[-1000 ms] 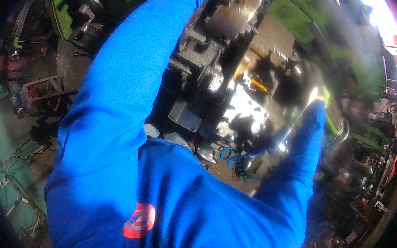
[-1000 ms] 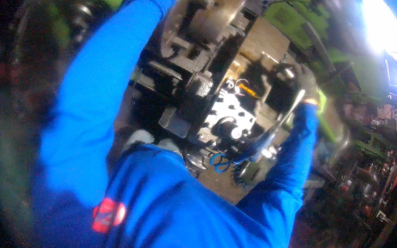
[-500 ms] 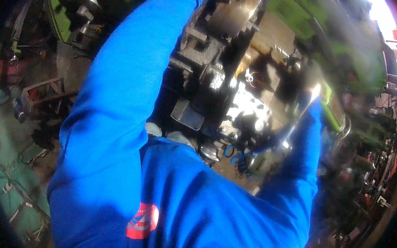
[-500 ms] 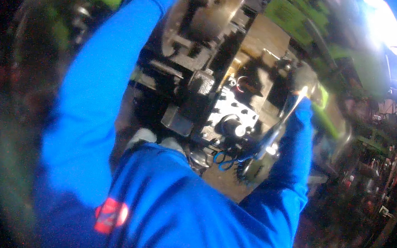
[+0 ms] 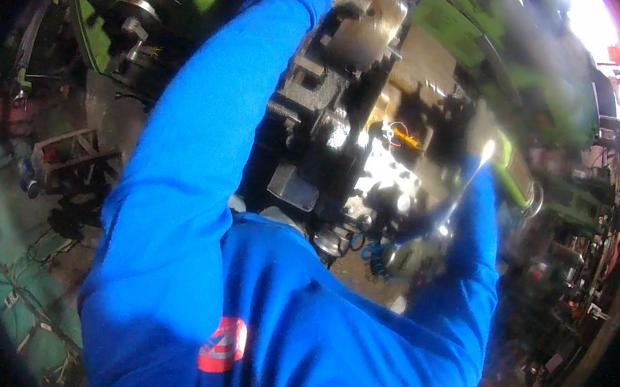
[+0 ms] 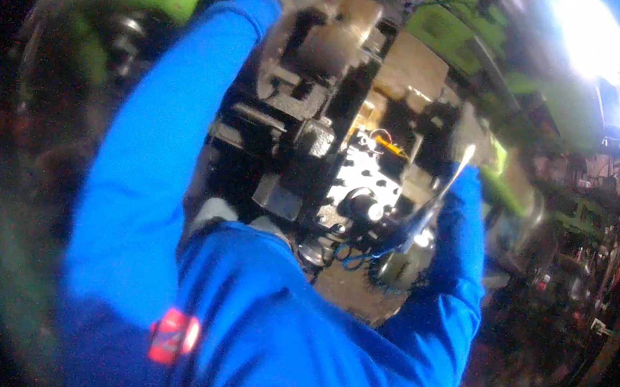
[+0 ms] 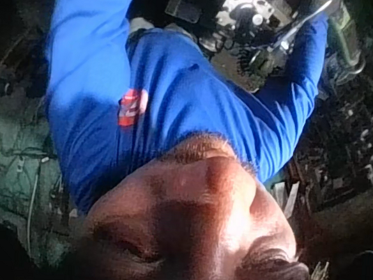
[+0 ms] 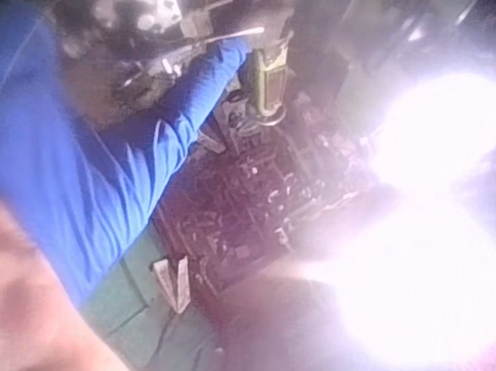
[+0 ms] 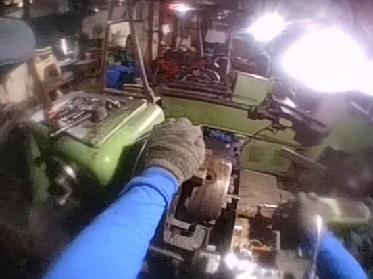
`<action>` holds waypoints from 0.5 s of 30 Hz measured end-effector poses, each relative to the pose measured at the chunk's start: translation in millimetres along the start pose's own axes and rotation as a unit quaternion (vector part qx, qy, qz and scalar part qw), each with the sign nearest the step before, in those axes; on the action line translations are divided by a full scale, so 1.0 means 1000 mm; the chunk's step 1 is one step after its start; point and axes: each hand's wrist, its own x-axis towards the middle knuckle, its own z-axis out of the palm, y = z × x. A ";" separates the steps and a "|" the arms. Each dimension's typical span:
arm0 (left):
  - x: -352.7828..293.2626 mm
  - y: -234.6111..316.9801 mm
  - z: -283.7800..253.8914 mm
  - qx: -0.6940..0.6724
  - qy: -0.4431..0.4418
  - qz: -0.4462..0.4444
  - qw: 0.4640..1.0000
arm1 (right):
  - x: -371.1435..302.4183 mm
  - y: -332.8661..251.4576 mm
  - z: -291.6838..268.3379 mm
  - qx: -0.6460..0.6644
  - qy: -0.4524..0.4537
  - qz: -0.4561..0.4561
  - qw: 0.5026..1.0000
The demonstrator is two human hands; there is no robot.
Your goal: The person operates a metal lathe, using a handheld air blow gun to clear debris from the chuck and workpiece. They then use a brush to clean the chuck jaws and the rotating metal cylinder while the machine is running.
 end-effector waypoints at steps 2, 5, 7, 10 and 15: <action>-0.001 -0.005 0.005 0.000 0.021 0.018 1.000 | 0.011 0.008 -0.001 0.007 0.015 -0.034 0.999; -0.001 -0.001 0.003 0.010 0.011 0.017 1.000 | 0.025 0.020 0.006 0.021 0.041 -0.046 0.998; 0.000 0.001 -0.002 0.017 -0.007 0.013 1.000 | 0.036 0.026 0.020 0.034 0.071 -0.051 0.996; -0.001 0.005 -0.004 -0.001 -0.017 -0.002 1.000 | 0.057 0.037 0.025 0.077 0.117 -0.132 0.981; -0.001 -0.002 0.005 -0.036 0.013 -0.007 0.999 | 0.076 0.018 -0.013 0.038 0.062 -0.288 0.955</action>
